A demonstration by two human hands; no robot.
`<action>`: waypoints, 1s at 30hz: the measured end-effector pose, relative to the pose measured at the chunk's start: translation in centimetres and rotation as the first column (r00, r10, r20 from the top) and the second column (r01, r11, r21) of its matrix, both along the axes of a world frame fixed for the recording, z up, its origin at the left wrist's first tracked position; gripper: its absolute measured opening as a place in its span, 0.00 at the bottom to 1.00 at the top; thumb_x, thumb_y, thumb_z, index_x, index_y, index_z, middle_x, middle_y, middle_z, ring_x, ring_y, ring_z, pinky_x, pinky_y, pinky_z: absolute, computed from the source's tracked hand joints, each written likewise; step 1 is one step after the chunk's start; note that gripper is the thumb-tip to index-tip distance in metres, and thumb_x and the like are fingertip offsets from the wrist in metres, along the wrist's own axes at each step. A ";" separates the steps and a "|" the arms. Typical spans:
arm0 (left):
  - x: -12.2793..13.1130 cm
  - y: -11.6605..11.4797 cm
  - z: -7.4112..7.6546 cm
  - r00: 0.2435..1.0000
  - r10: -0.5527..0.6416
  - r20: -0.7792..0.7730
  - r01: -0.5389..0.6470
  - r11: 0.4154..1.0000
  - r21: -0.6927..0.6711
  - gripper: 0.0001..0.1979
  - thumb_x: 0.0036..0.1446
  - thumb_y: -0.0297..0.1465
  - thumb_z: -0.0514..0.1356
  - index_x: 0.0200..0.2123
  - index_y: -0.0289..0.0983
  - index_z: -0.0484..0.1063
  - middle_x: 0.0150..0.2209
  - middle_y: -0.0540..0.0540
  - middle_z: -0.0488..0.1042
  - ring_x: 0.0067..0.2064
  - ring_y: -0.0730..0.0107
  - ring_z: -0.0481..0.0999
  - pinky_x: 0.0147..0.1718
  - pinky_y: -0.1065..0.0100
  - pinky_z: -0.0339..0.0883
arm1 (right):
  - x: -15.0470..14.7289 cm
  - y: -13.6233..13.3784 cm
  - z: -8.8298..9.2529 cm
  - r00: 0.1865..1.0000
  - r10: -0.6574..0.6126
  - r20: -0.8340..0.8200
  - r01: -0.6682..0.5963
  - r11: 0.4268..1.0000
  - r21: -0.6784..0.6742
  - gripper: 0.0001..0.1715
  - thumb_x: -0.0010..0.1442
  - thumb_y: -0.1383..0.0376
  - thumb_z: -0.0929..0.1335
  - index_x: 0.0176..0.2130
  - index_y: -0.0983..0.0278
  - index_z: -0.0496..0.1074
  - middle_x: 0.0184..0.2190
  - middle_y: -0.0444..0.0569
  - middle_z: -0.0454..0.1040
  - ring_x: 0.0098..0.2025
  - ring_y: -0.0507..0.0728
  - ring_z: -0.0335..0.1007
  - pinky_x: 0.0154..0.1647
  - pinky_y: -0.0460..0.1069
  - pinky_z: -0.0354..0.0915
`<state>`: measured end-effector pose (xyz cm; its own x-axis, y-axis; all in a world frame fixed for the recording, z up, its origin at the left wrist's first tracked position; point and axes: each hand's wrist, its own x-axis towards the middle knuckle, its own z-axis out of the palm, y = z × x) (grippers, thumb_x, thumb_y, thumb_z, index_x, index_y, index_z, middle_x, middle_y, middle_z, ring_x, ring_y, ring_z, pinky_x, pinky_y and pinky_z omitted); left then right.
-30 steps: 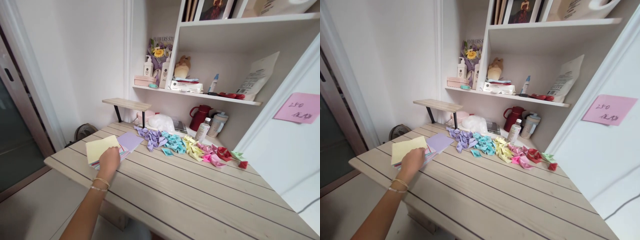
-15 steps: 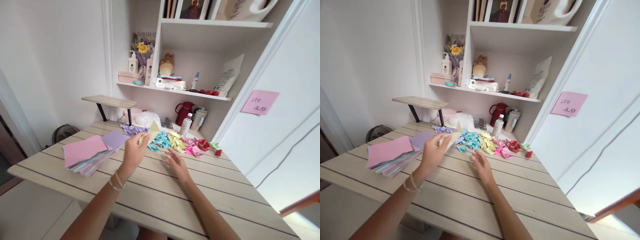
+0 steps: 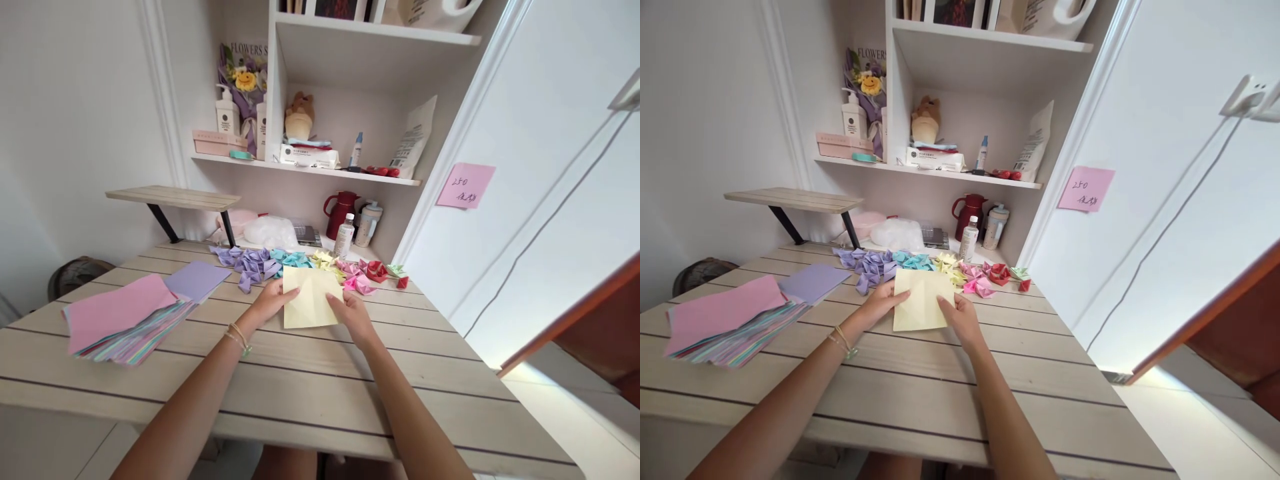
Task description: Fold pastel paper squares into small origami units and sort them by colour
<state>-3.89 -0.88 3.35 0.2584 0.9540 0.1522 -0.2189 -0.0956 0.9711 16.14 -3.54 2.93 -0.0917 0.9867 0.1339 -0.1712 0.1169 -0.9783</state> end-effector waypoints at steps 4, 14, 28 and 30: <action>-0.4 0.5 -0.8 0.998 0.008 0.055 -0.007 1.000 -0.013 0.24 0.42 0.32 0.66 0.45 0.33 0.70 0.36 0.41 0.78 0.37 0.60 0.76 0.35 0.64 0.69 | 0.1 0.6 -0.9 0.998 -0.016 -0.067 0.011 0.997 -0.073 0.19 0.46 0.60 0.71 0.39 0.64 0.73 0.29 0.47 0.77 0.28 0.56 0.72 0.25 0.47 0.68; -1.5 0.2 0.2 0.910 -0.093 0.404 0.158 0.979 -0.129 0.20 0.51 0.39 0.56 0.47 0.37 0.66 0.40 0.42 0.75 0.37 0.59 0.76 0.37 0.55 0.69 | -0.3 0.7 -1.1 0.976 0.121 -0.181 -0.121 0.993 0.010 0.13 0.47 0.66 0.64 0.33 0.64 0.74 0.35 0.49 0.76 0.35 0.56 0.72 0.34 0.50 0.68; -1.2 1.1 -1.8 0.955 0.096 0.282 -0.031 0.973 -0.227 0.21 0.42 0.20 0.61 0.43 0.34 0.66 0.25 0.49 0.74 0.25 0.74 0.73 0.26 0.74 0.66 | -0.6 0.2 -1.0 0.930 0.317 0.185 -0.354 0.908 0.225 0.28 0.50 0.61 0.69 0.51 0.60 0.65 0.43 0.52 0.73 0.44 0.58 0.70 0.45 0.55 0.64; -1.1 0.7 -1.5 0.971 0.029 0.237 0.026 0.974 -0.226 0.22 0.42 0.20 0.61 0.44 0.35 0.67 0.27 0.48 0.74 0.26 0.72 0.74 0.27 0.73 0.66 | -0.7 0.2 -1.0 0.925 0.295 0.239 -0.348 0.912 0.218 0.24 0.48 0.60 0.71 0.46 0.62 0.70 0.42 0.51 0.73 0.42 0.58 0.70 0.46 0.54 0.64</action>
